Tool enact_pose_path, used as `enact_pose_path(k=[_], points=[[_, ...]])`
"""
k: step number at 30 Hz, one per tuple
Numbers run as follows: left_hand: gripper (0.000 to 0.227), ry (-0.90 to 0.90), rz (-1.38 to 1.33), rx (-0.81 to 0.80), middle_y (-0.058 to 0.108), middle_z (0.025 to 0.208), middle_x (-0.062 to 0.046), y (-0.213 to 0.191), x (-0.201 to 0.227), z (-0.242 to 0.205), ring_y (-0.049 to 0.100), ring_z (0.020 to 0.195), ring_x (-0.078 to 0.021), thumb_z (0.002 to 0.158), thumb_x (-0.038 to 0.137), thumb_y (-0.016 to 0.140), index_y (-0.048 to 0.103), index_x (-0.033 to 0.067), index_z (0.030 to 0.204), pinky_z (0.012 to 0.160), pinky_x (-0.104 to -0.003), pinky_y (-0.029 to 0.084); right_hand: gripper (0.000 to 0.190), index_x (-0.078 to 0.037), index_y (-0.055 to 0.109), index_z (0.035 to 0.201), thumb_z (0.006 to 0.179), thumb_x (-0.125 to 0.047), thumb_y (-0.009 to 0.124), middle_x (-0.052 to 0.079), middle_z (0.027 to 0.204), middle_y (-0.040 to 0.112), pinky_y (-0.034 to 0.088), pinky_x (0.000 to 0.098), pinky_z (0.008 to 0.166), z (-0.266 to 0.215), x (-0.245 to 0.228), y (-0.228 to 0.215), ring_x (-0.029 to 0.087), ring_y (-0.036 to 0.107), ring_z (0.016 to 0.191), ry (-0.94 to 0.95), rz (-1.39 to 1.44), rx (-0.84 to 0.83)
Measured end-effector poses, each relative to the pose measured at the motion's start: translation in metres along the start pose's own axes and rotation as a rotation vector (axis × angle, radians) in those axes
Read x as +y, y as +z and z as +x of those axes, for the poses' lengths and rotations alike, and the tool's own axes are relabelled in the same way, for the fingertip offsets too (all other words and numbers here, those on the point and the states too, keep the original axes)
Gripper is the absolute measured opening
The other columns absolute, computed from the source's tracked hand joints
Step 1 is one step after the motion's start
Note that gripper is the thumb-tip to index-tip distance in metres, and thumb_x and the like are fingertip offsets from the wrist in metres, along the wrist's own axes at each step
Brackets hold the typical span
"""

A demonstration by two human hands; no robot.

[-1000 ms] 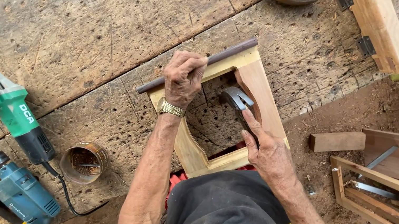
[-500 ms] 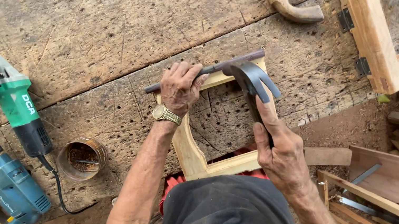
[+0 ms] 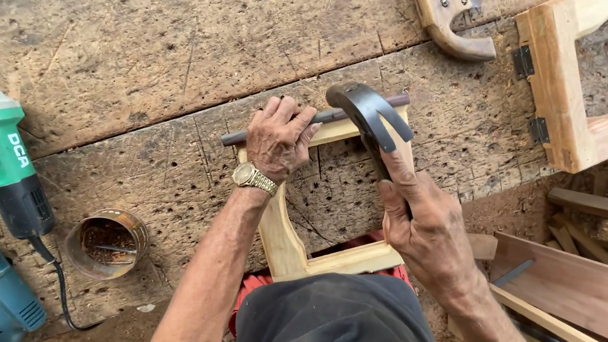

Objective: The person places a dark wooden rail onto a light wooden frame on the workbench, positions nails along the rail, and hammers the nails in with a claw hammer. They then reposition the frame, take a hand saw, and saw a piece of wood at the bench.

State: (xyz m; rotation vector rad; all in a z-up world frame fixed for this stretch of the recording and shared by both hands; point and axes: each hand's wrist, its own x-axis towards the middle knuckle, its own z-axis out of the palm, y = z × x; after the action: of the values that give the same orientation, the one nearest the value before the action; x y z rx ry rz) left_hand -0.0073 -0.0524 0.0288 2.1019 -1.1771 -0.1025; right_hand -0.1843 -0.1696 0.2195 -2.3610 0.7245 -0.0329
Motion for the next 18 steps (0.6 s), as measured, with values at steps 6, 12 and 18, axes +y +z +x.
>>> enact_pose_path(k=[6, 12, 18], points=[[0.017, 0.009, 0.030, -0.009, 0.055, 0.090, 0.000, 0.002, 0.001, -0.002, 0.055, 0.090, -0.0219, 0.092, 0.028, 0.076, 0.072, 0.0160, 0.102, 0.070, -0.041, 0.045, 0.059, -0.024, 0.040, 0.158, 0.103, -0.018, 0.061, 0.014, 0.075, 0.061, 0.053, 0.0445, 0.058, 0.013, 0.025, 0.024, 0.028, 0.061, 0.061, 0.058, -0.151, -0.120], [0.018, 0.002, 0.021, -0.024, 0.055, 0.089, 0.001, 0.000, 0.000, 0.002, 0.053, 0.088, -0.0213, 0.092, 0.029, 0.076, 0.071, 0.0148, 0.101, 0.067, -0.040, 0.044, 0.057, -0.028, 0.042, 0.157, 0.105, -0.016, 0.062, 0.009, 0.078, 0.059, 0.052, 0.0400, 0.057, -0.008, -0.006, -0.003, 0.021, 0.060, 0.064, -0.080, -0.049, 0.049], [0.017, 0.023, 0.048, 0.008, 0.054, 0.089, 0.000, 0.015, -0.010, -0.002, 0.054, 0.088, -0.0220, 0.093, 0.030, 0.075, 0.071, 0.0154, 0.100, 0.067, -0.039, 0.044, 0.055, -0.028, 0.043, 0.156, 0.105, -0.018, 0.061, 0.008, 0.079, 0.064, 0.053, 0.0366, 0.055, 0.003, 0.008, 0.016, 0.018, 0.062, 0.062, 0.047, -0.014, 0.028]])
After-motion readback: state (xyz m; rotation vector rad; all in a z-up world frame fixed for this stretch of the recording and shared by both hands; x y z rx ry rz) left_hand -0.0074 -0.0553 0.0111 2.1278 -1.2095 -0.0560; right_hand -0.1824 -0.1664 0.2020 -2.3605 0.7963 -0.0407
